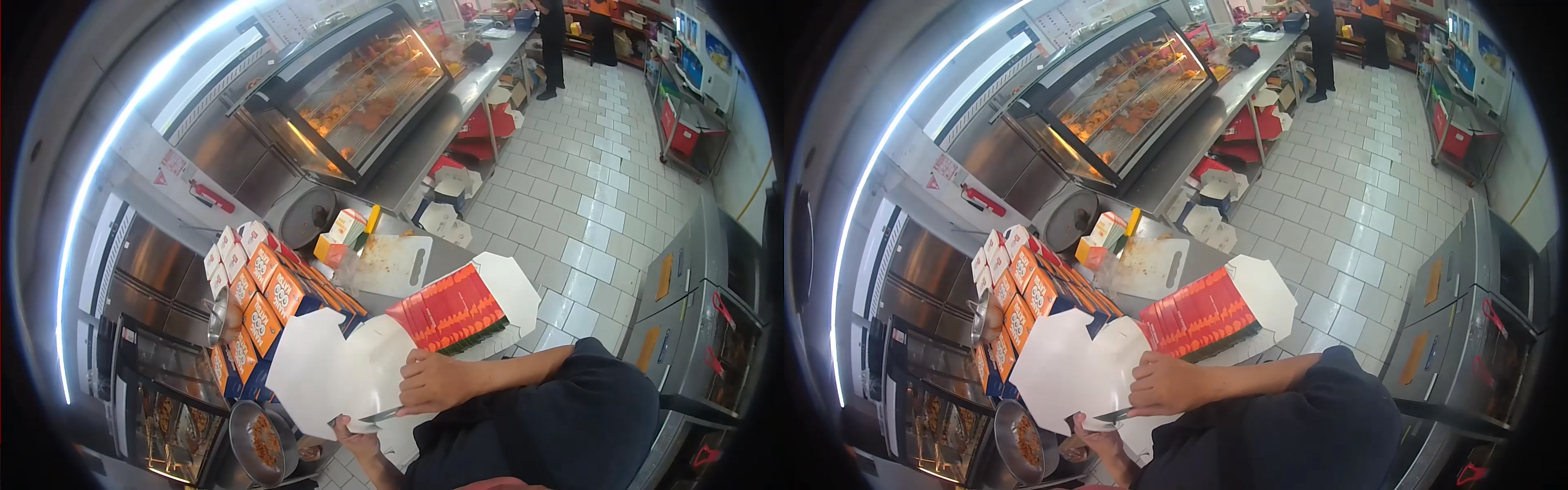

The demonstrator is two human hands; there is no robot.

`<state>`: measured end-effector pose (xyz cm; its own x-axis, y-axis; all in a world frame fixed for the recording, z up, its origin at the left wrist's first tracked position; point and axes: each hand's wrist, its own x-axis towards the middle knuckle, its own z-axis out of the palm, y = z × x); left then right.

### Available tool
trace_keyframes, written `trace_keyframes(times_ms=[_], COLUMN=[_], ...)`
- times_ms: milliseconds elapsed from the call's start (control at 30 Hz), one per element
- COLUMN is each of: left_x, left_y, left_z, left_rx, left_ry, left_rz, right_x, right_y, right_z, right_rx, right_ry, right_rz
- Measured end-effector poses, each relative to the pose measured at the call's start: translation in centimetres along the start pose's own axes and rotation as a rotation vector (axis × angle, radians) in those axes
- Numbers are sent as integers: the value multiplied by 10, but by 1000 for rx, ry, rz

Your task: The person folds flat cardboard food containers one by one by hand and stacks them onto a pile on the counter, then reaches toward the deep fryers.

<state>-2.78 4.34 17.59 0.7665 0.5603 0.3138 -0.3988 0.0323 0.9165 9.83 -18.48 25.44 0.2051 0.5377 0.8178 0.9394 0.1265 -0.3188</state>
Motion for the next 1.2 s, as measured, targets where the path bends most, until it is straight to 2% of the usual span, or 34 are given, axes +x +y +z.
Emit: trace_keyframes(times_ms=[67,133,200,233,300,333,400,433,467,567,600,667,700,733,800,833,900,933,967,1033,1067,1133,1200], left_x=[3,9,11,8,5,5,5,-1,-5,-7,-7,-10,-12,-9,-3,-3,-4,0,7,5,5,7,18], left_y=[3,-1,8,8,4,5,11,12,7,2,4,6,6,8,11,9,-1,-4,-6,30,28,18,0], left_z=[-2,-19,-18,-13,0,1,-2,-14,-20,-30,-23,-3,7,11,13,10,-1,-6,-12,39,37,23,-8], left_rx=[93,94,411,410,418,418,313,500,499,777,770,710,467,467,696,696,868,866,832,721,725,468,979], left_ry=[-143,-249,-357,-353,84,81,251,61,55,-347,-347,-7,201,200,72,75,-248,-244,-283,94,90,193,-336], left_rz=[143,140,75,75,379,382,415,429,431,511,517,457,399,400,653,653,445,443,354,528,526,329,755], right_x=[4,5,3,2,3,4,6,7,7,6,5,5,6,6,5,5,1,0,0,0,-1,-3,-7], right_y=[-6,-12,-8,-7,-6,-6,-8,-8,-7,-1,0,-1,-2,-3,-3,-2,4,6,6,4,3,2,4], right_z=[3,5,10,12,14,15,15,15,15,13,15,15,14,13,13,13,10,8,6,3,2,0,-2], right_rx=[-61,-112,-123,-131,-96,-60,-65,-68,-72,-86,-108,-127,-133,-138,-132,-127,-116,-105,-104,-65,-63,-50,-36], right_ry=[3,-9,-22,-32,-14,9,34,54,59,26,33,45,67,87,109,128,106,89,86,104,107,119,108], right_rz=[-49,-113,-99,-83,-74,-59,-67,-75,-73,-88,-94,-97,-83,-68,-63,-56,-60,-60,-60,-35,-31,-23,-26])
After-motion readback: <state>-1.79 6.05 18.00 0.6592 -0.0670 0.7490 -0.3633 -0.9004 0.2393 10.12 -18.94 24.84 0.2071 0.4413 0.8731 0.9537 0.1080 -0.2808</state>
